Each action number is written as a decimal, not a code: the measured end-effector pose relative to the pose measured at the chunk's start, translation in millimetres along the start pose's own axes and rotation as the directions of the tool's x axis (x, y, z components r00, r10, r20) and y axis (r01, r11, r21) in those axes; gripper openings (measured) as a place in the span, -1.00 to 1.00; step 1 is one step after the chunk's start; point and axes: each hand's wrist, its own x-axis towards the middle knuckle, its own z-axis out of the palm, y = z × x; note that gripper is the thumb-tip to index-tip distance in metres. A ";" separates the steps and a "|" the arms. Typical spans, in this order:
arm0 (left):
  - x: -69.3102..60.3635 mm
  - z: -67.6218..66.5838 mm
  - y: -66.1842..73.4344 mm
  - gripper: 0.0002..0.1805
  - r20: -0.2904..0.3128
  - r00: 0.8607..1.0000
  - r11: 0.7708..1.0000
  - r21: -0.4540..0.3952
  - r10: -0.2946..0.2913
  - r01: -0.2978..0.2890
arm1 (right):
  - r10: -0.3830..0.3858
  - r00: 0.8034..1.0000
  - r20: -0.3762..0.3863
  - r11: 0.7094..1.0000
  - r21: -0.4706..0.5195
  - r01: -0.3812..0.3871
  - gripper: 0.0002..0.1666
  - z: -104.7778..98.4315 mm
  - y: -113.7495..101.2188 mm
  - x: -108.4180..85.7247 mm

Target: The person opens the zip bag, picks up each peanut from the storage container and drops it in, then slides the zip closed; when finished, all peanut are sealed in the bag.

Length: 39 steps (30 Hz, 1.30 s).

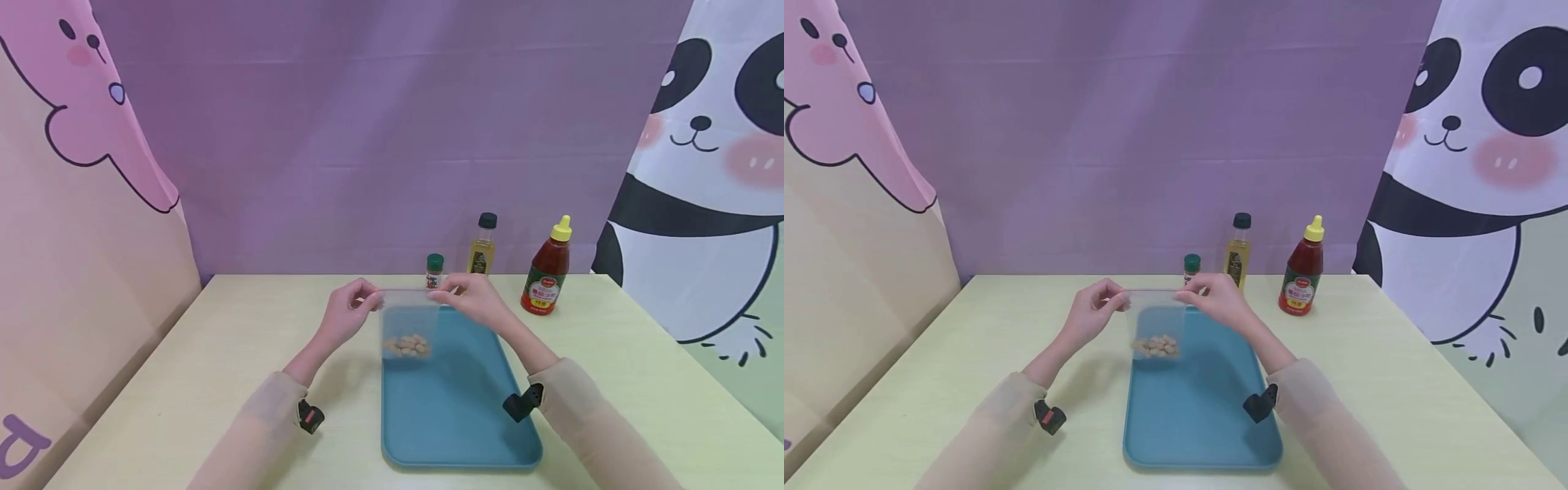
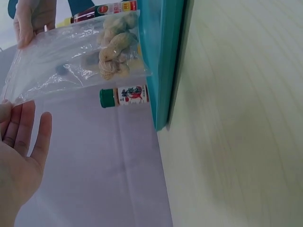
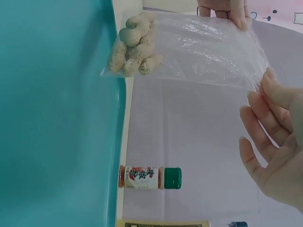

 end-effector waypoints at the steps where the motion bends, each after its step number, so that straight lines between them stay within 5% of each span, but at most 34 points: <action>1: 0.0 -2.1 -0.6 -0.89 0.001 1.000 1.000 -0.005 -0.006 0.006 | -0.011 1.000 -0.005 1.000 0.003 0.011 -0.84 1.5 -0.9 0.8; 9: -4.9 -33.0 6.3 -0.85 0.052 0.999 0.999 -0.035 -0.009 0.010 | 0.007 0.999 0.036 0.979 0.203 -0.015 -0.81 17.0 -18.9 8.3; 14: -8.9 -65.5 -4.0 -0.79 0.163 0.986 0.995 -0.086 -0.045 0.060 | -0.016 0.994 0.111 0.968 0.253 -0.012 -0.79 33.9 -33.9 12.5; 20: -14.4 -100.4 -6.8 -0.73 0.354 0.921 0.970 -0.114 -0.160 0.213 | 0.008 0.974 0.225 0.909 0.403 -0.101 -0.74 53.0 -45.2 13.7; 25: -15.8 -109.5 -19.3 -0.68 0.420 0.869 0.947 -0.064 -0.260 0.314 | 0.090 0.957 0.277 0.867 0.452 -0.212 -0.75 74.3 -38.0 18.0; 28: -14.7 -106.1 -33.6 -0.69 0.417 0.850 0.931 -0.020 -0.322 0.363 | 0.153 0.949 0.276 0.857 0.441 -0.267 -0.74 87.9 -27.2 23.3; 34: -10.5 -90.0 -58.7 -0.69 0.304 0.865 0.912 0.035 -0.399 0.409 | 0.234 0.946 0.224 0.856 0.414 -0.309 -0.71 106.2 -12.2 33.8; 39: -7.8 -78.3 -67.3 -0.51 0.206 0.859 0.883 0.121 -0.470 0.454 | 0.255 0.956 0.147 0.887 0.359 -0.292 -0.71 114.4 0.0 37.0</action>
